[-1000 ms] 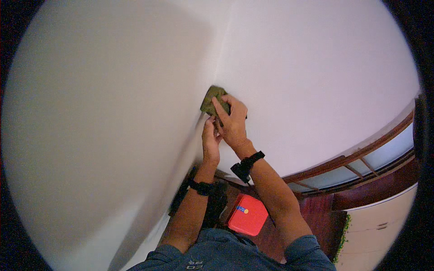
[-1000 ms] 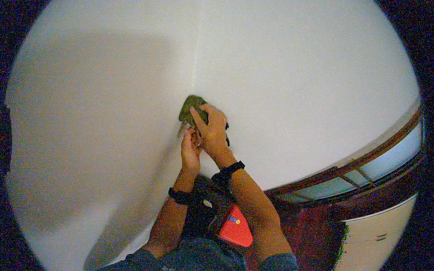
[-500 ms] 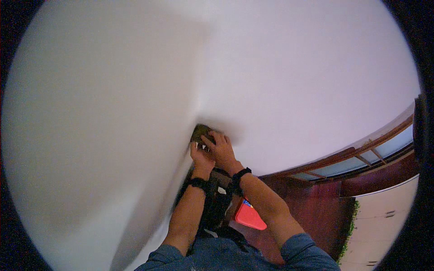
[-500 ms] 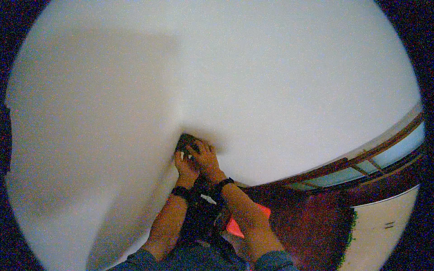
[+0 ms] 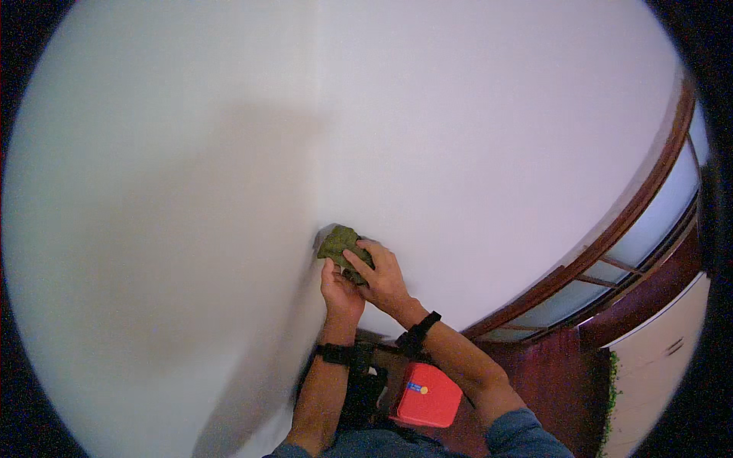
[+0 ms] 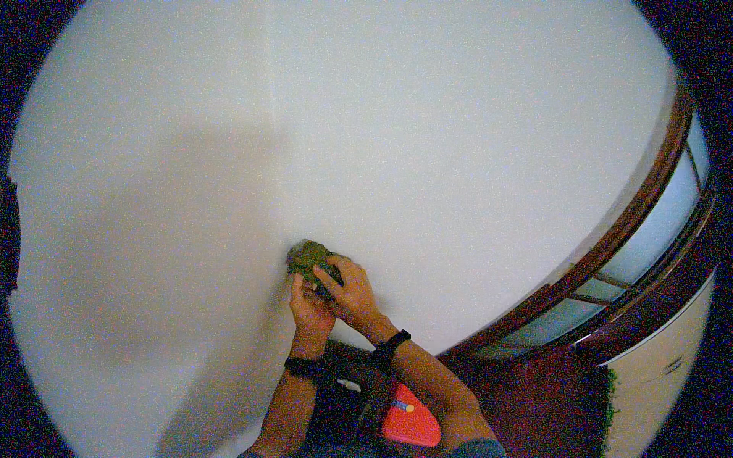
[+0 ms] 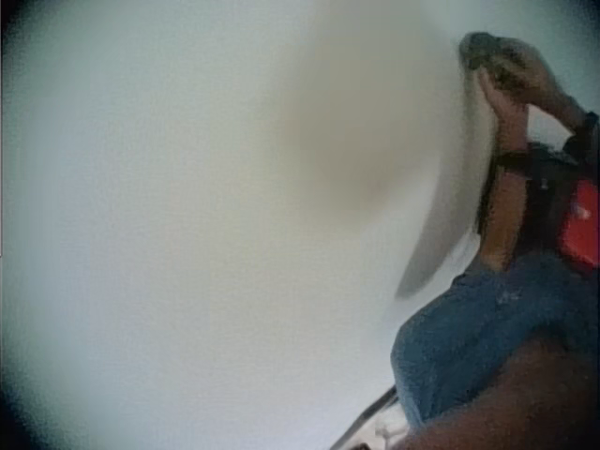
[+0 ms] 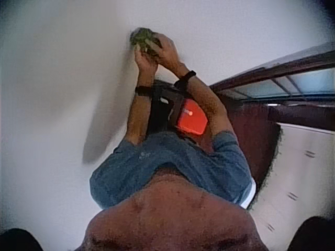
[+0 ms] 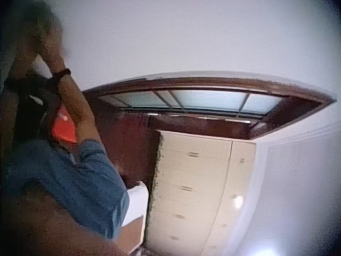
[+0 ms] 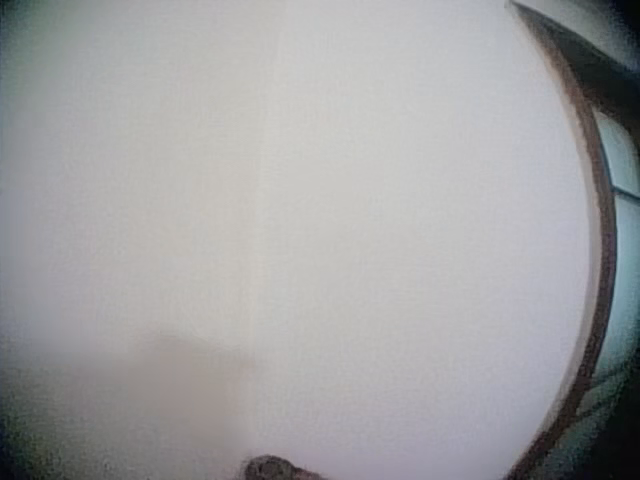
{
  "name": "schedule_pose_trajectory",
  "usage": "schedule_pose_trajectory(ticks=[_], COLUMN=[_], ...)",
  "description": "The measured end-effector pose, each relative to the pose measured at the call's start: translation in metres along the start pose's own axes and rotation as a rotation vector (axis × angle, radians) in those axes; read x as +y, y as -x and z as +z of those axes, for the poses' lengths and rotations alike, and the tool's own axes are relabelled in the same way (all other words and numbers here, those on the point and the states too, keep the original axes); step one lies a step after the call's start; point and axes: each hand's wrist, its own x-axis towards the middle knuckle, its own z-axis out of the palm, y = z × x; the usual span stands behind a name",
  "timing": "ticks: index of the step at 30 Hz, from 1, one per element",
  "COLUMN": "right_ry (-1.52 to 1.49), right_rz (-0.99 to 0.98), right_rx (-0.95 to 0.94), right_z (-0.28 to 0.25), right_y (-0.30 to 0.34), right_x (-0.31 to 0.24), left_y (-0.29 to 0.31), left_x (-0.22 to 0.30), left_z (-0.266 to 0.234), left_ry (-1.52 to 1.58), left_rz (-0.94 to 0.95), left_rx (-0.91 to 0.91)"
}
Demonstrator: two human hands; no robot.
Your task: The person wipes a white wall, a dark wooden door frame, and a frosted glass door panel using a green cloth.
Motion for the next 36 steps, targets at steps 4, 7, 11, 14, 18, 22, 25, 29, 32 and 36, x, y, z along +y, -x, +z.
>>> schedule_pose_trajectory(ticks=[4, 7, 11, 14, 18, 22, 25, 29, 32, 36], right_ry=[0.118, 0.158, 0.166, 0.186, 0.253, 0.212, 0.187, 0.181, 0.159, 0.184], right_rz=[-0.07, -0.155, -0.149, -0.222, -0.157, -0.198, -0.198, -0.183, -0.168, -0.214], right_rx=[0.05, 0.159, 0.251, 0.392, 0.503, 0.525, 0.476, 0.371, 0.312, 0.289], right_z=[-0.03, -0.079, -0.197, -0.234, -0.221, -0.063, 0.077, 0.173, 0.205, 0.213], right_y=[-0.12, -0.233, -0.315, -0.392, -0.463, -0.45, -0.399, -0.34, -0.317, -0.308], right_x=[-0.053, -0.063, -0.095, -0.079, 0.027, 0.233, 0.336, 0.378, 0.385, 0.402], left_y=[0.0, -0.036, -0.013, -0.059, -0.184, -0.384, -0.49, -0.52, -0.527, -0.536], left_x=[0.106, 0.159, 0.183, 0.202, 0.182, 0.115, 0.074, 0.056, 0.052, 0.042], left_z=[0.094, 0.179, 0.31, 0.383, 0.422, 0.295, 0.155, 0.044, 0.004, -0.007], left_ry=[-0.058, -0.055, -0.086, -0.173, -0.323, -0.416, -0.435, -0.424, -0.372, -0.256], left_rz=[-0.059, -0.061, -0.115, -0.07, -0.045, -0.053, -0.046, -0.081, -0.126, -0.17], left_rx=[-0.081, -0.327, -0.5, -0.708, -0.857, -0.9, -0.789, -0.646, -0.56, -0.506])
